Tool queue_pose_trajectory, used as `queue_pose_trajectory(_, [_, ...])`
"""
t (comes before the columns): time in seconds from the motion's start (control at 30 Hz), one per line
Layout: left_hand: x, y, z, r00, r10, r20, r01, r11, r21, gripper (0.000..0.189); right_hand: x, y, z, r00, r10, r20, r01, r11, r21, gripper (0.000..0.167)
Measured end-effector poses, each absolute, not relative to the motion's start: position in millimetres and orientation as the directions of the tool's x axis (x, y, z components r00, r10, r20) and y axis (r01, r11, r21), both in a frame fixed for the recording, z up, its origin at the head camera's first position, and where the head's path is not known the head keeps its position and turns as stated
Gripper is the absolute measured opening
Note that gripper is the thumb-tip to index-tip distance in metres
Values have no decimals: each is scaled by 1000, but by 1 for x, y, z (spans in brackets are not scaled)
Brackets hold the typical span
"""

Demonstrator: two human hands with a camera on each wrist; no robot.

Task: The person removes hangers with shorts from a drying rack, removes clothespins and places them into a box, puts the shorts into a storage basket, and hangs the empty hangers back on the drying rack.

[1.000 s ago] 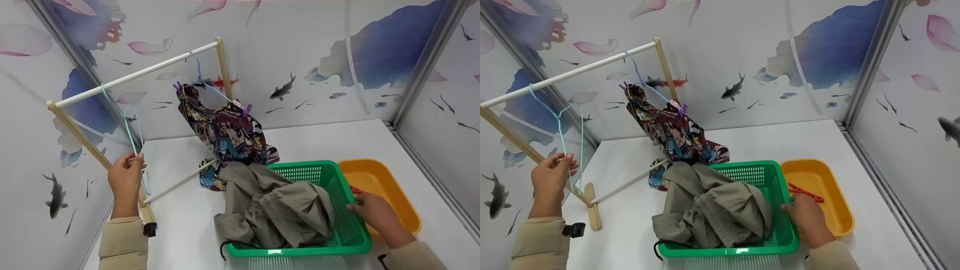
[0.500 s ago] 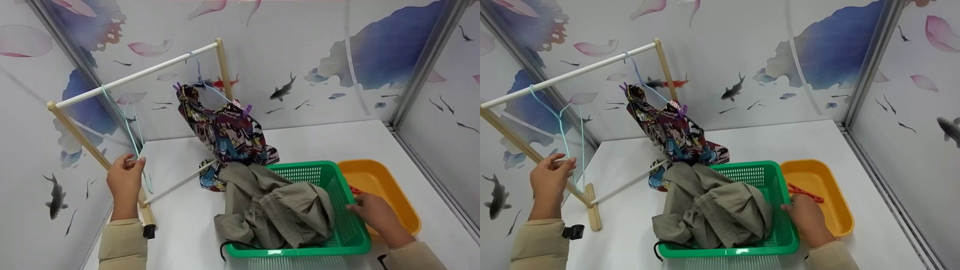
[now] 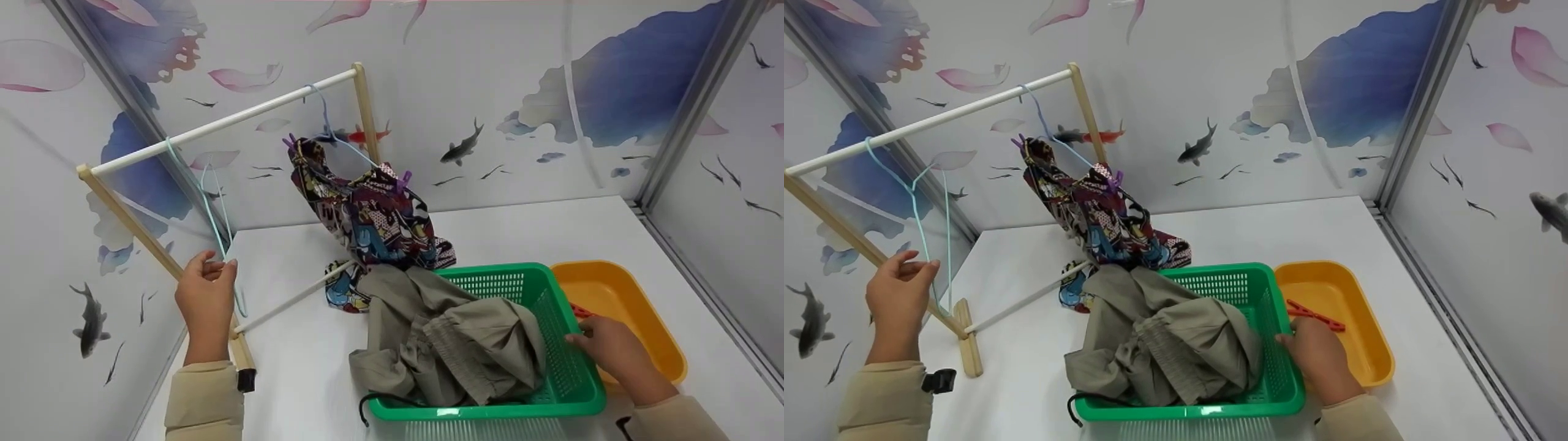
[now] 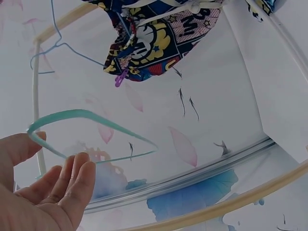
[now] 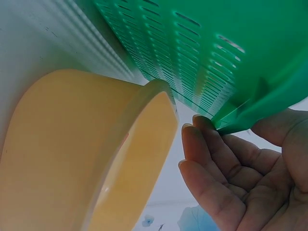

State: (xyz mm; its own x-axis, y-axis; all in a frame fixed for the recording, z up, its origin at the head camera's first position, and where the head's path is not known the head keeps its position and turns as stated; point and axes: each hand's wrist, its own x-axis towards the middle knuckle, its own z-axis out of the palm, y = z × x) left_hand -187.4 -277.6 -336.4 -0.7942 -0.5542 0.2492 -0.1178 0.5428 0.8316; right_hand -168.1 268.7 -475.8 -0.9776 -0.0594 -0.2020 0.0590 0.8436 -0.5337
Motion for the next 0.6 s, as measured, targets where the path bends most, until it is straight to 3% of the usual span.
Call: queue_pose_trajectory(0.6, [-144,-258,-365,-750,-484,450,4,677,736,33,-171,271,-474,-965,-45,-257,93,861,-500,42])
